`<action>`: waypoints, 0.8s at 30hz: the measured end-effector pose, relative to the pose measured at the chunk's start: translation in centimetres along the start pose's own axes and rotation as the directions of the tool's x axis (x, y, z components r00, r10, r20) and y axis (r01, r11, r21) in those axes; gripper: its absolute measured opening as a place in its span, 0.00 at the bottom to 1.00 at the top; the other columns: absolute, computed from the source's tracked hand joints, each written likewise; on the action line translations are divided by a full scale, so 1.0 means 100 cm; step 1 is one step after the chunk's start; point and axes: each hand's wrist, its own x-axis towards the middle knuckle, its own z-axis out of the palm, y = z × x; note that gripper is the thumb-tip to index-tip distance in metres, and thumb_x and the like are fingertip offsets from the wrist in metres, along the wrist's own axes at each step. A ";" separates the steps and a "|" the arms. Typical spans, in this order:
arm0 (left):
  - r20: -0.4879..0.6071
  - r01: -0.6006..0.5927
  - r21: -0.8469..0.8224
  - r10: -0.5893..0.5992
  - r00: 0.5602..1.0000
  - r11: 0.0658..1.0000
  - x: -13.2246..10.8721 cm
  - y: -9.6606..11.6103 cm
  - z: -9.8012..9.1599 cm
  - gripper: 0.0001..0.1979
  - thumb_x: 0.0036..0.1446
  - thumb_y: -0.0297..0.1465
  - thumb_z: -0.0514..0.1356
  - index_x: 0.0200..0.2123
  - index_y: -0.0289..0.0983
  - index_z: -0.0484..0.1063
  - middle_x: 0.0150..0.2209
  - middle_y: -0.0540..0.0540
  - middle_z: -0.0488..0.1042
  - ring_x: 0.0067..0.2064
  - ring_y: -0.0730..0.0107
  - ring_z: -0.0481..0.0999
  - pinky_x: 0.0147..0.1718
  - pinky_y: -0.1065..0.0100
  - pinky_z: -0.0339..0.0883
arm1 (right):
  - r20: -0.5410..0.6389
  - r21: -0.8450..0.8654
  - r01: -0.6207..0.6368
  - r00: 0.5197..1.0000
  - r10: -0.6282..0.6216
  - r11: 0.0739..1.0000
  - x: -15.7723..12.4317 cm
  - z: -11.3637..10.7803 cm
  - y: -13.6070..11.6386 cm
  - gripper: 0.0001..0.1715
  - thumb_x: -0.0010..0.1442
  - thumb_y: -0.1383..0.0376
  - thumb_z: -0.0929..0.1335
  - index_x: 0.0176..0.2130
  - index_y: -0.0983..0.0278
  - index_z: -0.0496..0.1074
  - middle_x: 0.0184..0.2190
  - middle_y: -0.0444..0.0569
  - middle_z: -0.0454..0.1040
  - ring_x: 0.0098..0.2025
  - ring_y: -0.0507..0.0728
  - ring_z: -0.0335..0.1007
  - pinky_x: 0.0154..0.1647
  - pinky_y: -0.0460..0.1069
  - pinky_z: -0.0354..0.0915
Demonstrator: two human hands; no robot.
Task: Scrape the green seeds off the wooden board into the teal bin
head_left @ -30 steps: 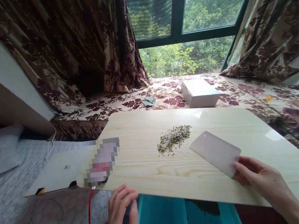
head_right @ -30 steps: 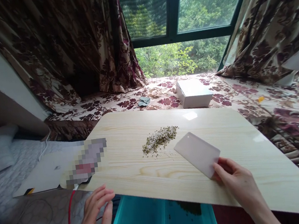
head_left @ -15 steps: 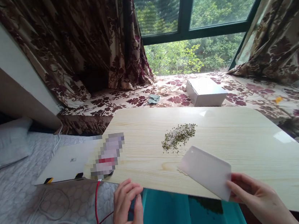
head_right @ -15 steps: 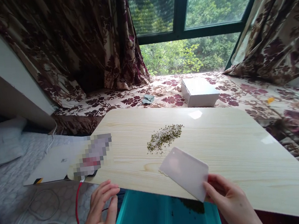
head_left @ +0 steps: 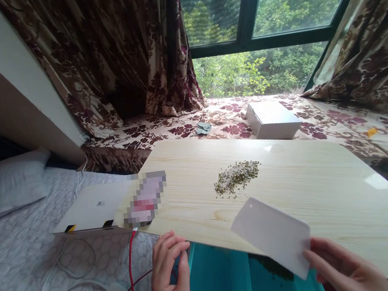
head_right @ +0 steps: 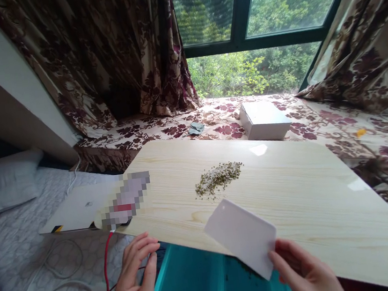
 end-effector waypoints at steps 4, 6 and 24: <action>-0.010 0.000 0.008 0.000 1.000 1.000 0.000 -0.001 0.001 0.09 0.61 0.25 0.54 0.40 0.43 0.71 0.41 0.46 0.73 0.51 0.59 0.69 0.49 0.58 0.65 | -0.230 0.007 0.021 0.973 -0.019 1.000 0.028 -0.018 -0.011 0.15 0.36 0.57 0.74 0.27 0.60 0.77 0.25 0.46 0.80 0.20 0.57 0.73 0.22 0.48 0.72; -0.004 0.003 0.005 -0.003 1.000 1.000 0.000 -0.001 0.002 0.09 0.61 0.25 0.54 0.39 0.43 0.71 0.41 0.47 0.73 0.51 0.59 0.69 0.49 0.58 0.65 | -0.282 -0.013 0.013 0.959 -0.016 1.000 0.041 -0.022 -0.012 0.15 0.35 0.56 0.74 0.26 0.61 0.76 0.23 0.45 0.79 0.18 0.56 0.71 0.20 0.49 0.71; 0.009 -0.002 -0.022 0.002 1.000 1.000 0.002 -0.003 0.006 0.10 0.61 0.23 0.53 0.40 0.42 0.70 0.41 0.47 0.71 0.52 0.61 0.68 0.50 0.61 0.63 | -0.042 -0.025 0.002 0.999 -0.003 1.000 0.038 0.005 0.007 0.18 0.43 0.54 0.72 0.32 0.62 0.78 0.27 0.49 0.80 0.29 0.60 0.77 0.23 0.46 0.73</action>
